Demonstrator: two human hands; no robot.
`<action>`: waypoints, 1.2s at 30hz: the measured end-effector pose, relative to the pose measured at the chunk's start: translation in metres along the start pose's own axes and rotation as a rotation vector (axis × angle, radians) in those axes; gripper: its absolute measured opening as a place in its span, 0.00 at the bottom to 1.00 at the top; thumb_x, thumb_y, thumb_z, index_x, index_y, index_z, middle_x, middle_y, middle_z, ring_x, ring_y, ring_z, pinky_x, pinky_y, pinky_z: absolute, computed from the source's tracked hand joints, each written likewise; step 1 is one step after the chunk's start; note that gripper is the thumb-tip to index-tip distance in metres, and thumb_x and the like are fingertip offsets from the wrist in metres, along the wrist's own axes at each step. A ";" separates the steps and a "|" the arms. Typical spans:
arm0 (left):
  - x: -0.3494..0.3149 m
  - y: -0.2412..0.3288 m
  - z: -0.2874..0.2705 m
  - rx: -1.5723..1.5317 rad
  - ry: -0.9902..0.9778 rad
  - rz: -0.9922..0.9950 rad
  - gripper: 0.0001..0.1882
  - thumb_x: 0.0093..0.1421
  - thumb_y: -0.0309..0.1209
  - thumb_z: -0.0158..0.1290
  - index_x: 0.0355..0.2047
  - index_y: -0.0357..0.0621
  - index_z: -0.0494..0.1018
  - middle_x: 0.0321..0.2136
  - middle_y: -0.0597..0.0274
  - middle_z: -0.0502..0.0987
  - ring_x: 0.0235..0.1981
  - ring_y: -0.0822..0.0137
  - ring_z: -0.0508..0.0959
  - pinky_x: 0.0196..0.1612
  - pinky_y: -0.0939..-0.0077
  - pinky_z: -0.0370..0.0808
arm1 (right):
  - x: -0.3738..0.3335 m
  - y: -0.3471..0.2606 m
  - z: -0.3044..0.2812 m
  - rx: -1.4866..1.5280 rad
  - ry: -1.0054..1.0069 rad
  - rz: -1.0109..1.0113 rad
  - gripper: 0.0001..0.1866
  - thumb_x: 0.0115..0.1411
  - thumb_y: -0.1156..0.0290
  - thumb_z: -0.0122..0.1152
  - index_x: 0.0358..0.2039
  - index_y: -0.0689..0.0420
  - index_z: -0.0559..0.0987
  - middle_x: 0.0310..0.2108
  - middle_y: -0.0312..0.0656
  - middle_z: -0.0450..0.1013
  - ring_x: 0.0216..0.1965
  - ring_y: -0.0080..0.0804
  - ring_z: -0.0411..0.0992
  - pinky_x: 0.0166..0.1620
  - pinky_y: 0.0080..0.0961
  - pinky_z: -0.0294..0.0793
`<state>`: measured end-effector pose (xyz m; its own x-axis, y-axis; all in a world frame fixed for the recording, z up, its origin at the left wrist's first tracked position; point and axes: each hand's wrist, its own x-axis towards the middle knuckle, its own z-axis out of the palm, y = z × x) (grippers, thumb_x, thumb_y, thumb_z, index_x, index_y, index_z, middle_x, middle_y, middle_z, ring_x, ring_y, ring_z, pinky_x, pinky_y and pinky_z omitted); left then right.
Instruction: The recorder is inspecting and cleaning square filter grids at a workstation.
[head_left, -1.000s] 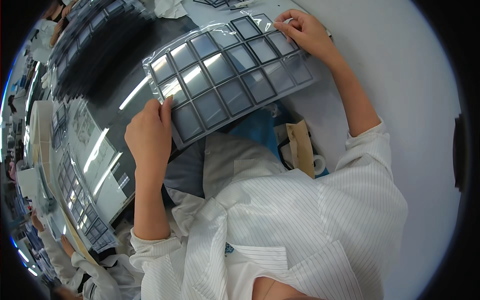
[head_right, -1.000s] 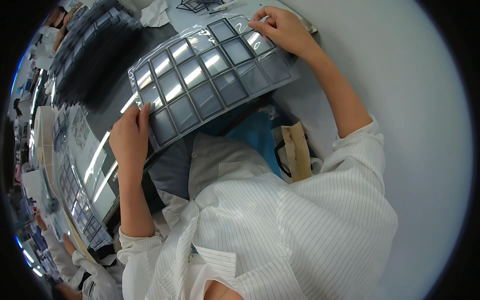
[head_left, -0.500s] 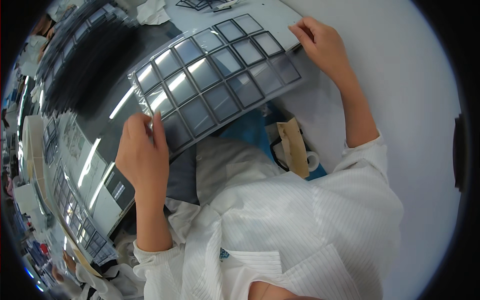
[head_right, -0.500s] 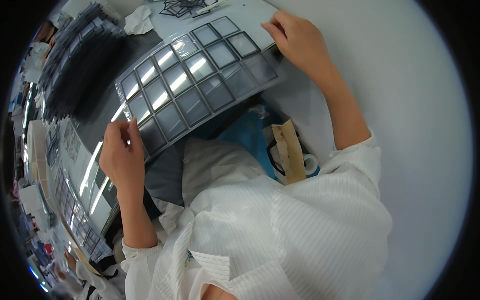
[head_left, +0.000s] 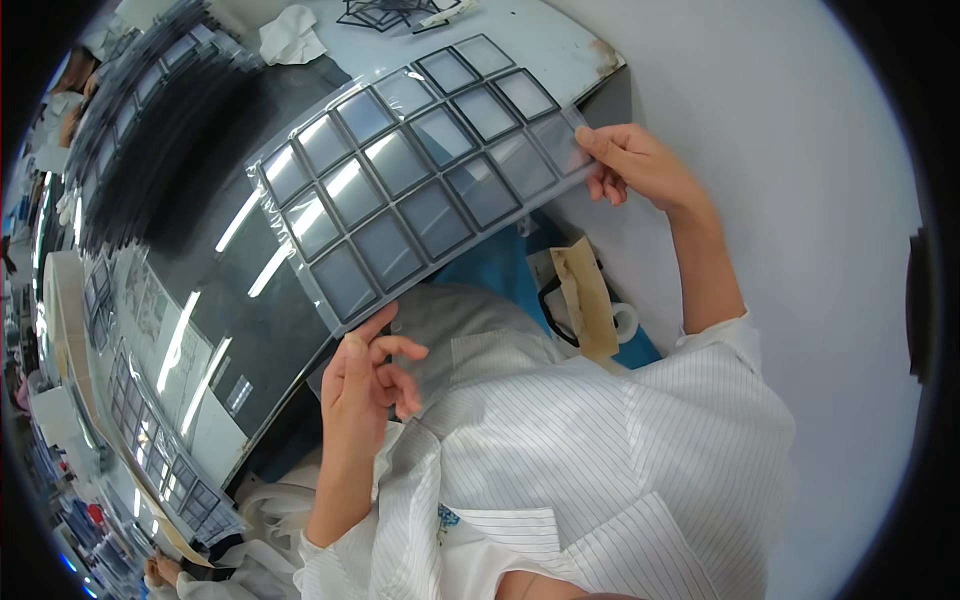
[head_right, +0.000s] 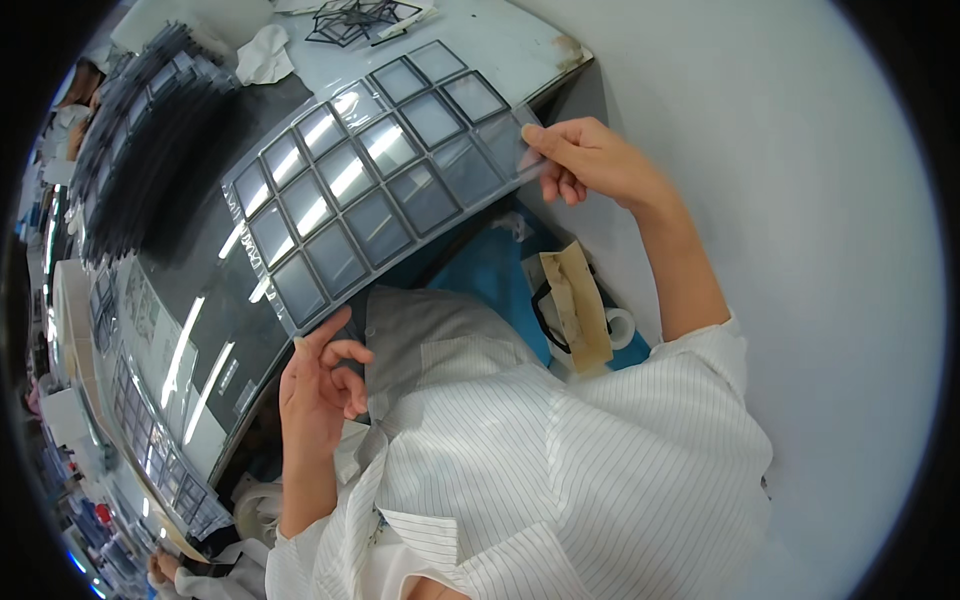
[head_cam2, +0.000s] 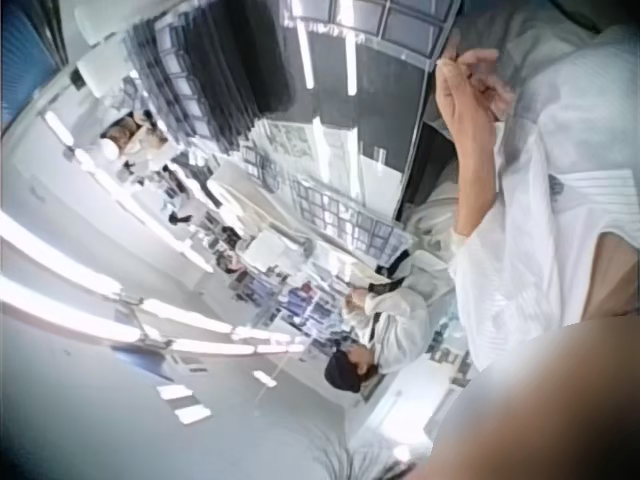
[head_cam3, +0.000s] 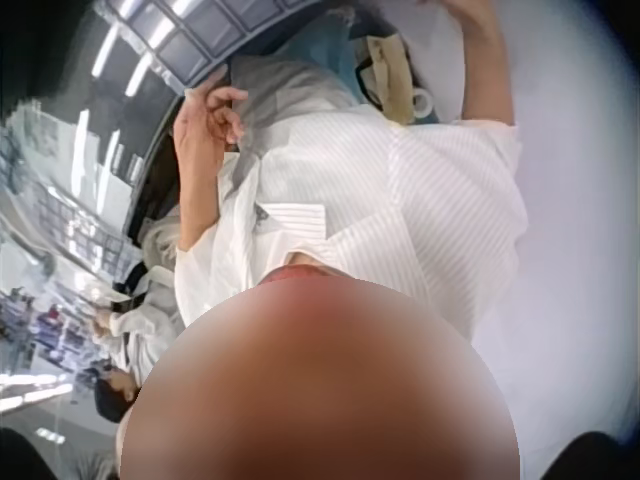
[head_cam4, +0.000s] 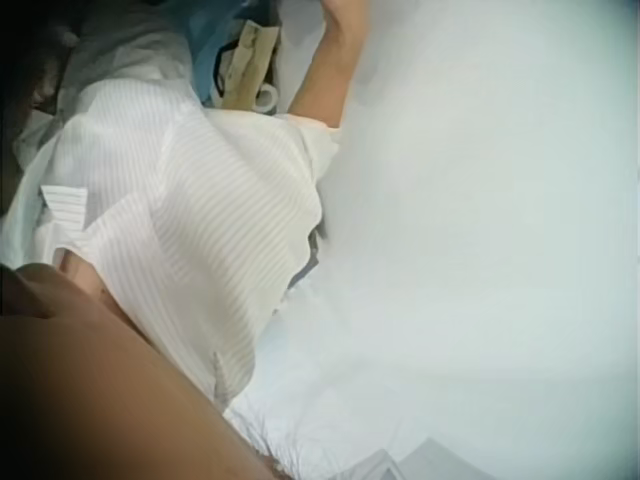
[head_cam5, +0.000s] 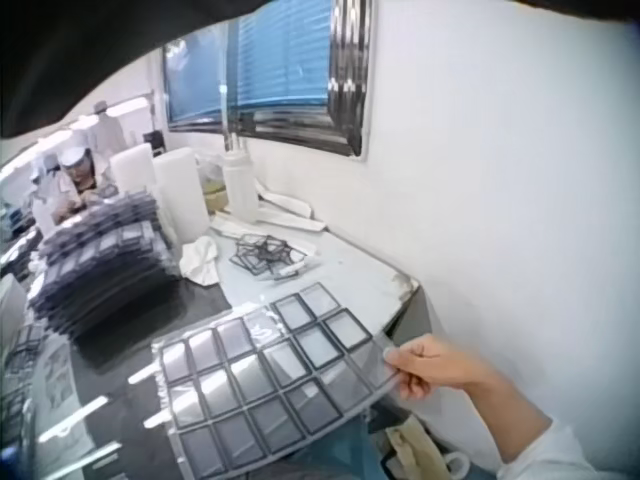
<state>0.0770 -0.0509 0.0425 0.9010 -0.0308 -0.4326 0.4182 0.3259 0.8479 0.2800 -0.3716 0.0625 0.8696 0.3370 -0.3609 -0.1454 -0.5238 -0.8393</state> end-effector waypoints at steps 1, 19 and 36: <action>0.002 -0.003 0.002 -0.145 0.003 0.037 0.31 0.72 0.48 0.35 0.59 0.31 0.64 0.35 0.53 0.78 0.18 0.73 0.75 0.18 0.85 0.68 | 0.001 0.003 -0.001 0.096 -0.020 -0.013 0.25 0.66 0.46 0.53 0.27 0.57 0.77 0.16 0.36 0.73 0.14 0.16 0.65 0.20 0.14 0.62; 0.018 0.006 0.002 -0.575 0.001 -0.219 0.32 0.70 0.54 0.36 0.49 0.33 0.72 0.28 0.56 0.80 0.20 0.68 0.78 0.21 0.85 0.74 | 0.023 0.021 0.002 0.401 -0.055 -0.036 0.12 0.63 0.59 0.63 0.30 0.54 0.76 0.23 0.29 0.72 0.16 0.12 0.69 0.17 0.06 0.62; 0.019 -0.008 0.012 -0.451 0.031 -0.019 0.32 0.72 0.51 0.34 0.40 0.31 0.75 0.23 0.57 0.77 0.17 0.71 0.73 0.20 0.83 0.70 | 0.019 -0.007 0.013 0.267 -0.055 -0.021 0.14 0.64 0.60 0.60 0.41 0.56 0.73 0.21 0.31 0.67 0.17 0.16 0.69 0.17 0.12 0.64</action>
<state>0.0923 -0.0660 0.0310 0.8868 -0.0146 -0.4620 0.3370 0.7047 0.6244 0.2919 -0.3513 0.0560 0.8480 0.3909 -0.3579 -0.2533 -0.2943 -0.9215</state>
